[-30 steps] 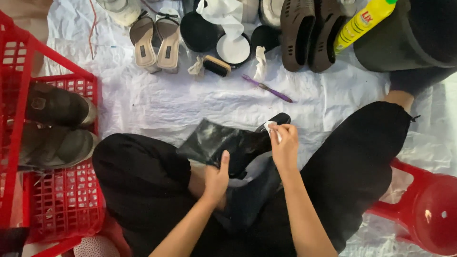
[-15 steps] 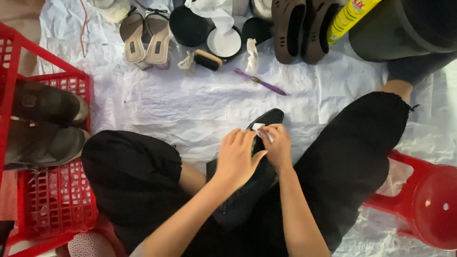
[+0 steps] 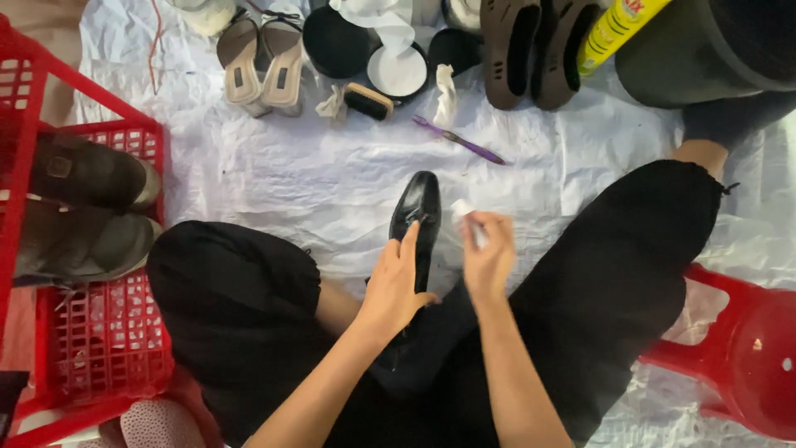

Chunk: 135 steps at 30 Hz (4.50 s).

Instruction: Cleaning a black high-heeled boot using a cloth and a small brush while sitting on the floor.

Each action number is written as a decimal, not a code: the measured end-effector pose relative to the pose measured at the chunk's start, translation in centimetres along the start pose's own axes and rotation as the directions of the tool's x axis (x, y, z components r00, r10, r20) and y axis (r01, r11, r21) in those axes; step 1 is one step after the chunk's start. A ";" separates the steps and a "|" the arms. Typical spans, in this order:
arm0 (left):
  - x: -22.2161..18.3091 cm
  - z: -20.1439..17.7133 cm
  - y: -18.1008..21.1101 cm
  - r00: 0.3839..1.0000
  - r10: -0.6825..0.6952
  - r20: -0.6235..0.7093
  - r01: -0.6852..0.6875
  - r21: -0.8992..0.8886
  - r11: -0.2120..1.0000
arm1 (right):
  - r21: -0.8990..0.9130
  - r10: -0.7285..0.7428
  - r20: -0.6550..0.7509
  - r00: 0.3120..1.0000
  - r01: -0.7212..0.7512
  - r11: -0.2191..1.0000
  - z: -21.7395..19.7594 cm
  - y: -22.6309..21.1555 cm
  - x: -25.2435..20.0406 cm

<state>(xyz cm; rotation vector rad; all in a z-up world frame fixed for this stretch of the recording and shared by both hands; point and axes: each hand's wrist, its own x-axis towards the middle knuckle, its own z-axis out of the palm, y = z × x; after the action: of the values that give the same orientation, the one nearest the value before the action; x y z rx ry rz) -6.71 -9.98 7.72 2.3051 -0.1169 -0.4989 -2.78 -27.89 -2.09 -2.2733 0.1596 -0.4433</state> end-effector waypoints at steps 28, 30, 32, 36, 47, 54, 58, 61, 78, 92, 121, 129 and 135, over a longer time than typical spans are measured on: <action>-3.6 -1.2 -6.9 0.988 0.085 -0.129 -0.097 -0.091 0.991 | -0.008 -0.216 0.308 0.927 0.230 0.973 5.9 -5.6 -2.4; -3.4 -1.8 -6.8 0.998 0.017 -0.067 -0.029 -0.174 0.984 | 0.012 -0.090 0.357 0.930 0.092 0.996 4.2 -6.6 -4.4; -3.1 -1.9 -7.2 0.998 0.018 -0.056 -0.027 -0.180 0.983 | -0.004 -0.125 0.367 0.922 0.136 0.991 4.8 -6.2 -2.9; -3.4 -2.3 -7.2 1.000 0.009 -0.019 -0.014 -0.242 0.970 | 0.027 -0.243 0.285 0.927 0.246 0.969 6.9 -7.0 1.5; -2.9 -2.1 -7.5 0.996 -0.067 -0.062 0.041 -0.344 0.938 | -0.030 -0.106 0.392 0.914 0.128 0.991 4.1 -5.7 -5.3; -2.6 -2.9 -4.0 0.973 0.069 -0.220 -0.112 -0.192 0.975 | -0.016 0.255 0.297 0.920 -0.262 0.965 -0.4 -1.8 -4.8; -0.7 -0.1 -2.2 0.916 0.277 -0.290 -0.214 0.229 0.949 | 0.216 0.300 0.236 0.924 -0.351 0.911 -0.8 -0.2 -2.4; 0.1 2.0 0.7 0.858 0.340 -0.384 -0.107 0.515 0.850 | 0.217 0.309 0.207 0.928 -0.351 0.911 -2.1 0.9 -1.5; -8.3 2.2 2.8 0.632 0.635 -0.445 -0.671 0.096 0.735 | 0.380 0.341 0.594 0.729 -0.627 0.680 -2.0 2.6 -1.5; -1.3 0.6 -8.5 0.920 -0.374 0.114 0.385 -0.094 0.918 | 0.130 0.358 0.625 0.694 -0.544 0.829 -0.3 1.1 -2.7; -12.1 14.0 2.1 0.757 0.643 0.114 -0.652 0.183 0.736 | 0.055 0.380 0.453 0.806 -0.450 0.891 -9.2 2.2 -0.8; -10.3 7.7 2.4 0.694 0.715 0.081 -0.606 -0.470 0.642 | 0.066 0.172 0.341 0.924 -0.206 0.976 -5.0 -1.1 2.0; -8.3 6.2 -1.1 0.695 0.667 0.269 -0.674 -0.077 0.734 | 0.098 -0.045 0.392 0.919 0.007 0.995 -3.2 -1.3 3.6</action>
<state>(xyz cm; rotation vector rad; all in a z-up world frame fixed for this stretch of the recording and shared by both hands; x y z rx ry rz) -16.82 -11.39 5.63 2.0016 -1.0791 -0.4240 -0.59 -30.12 1.85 -2.2219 -0.0958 0.0027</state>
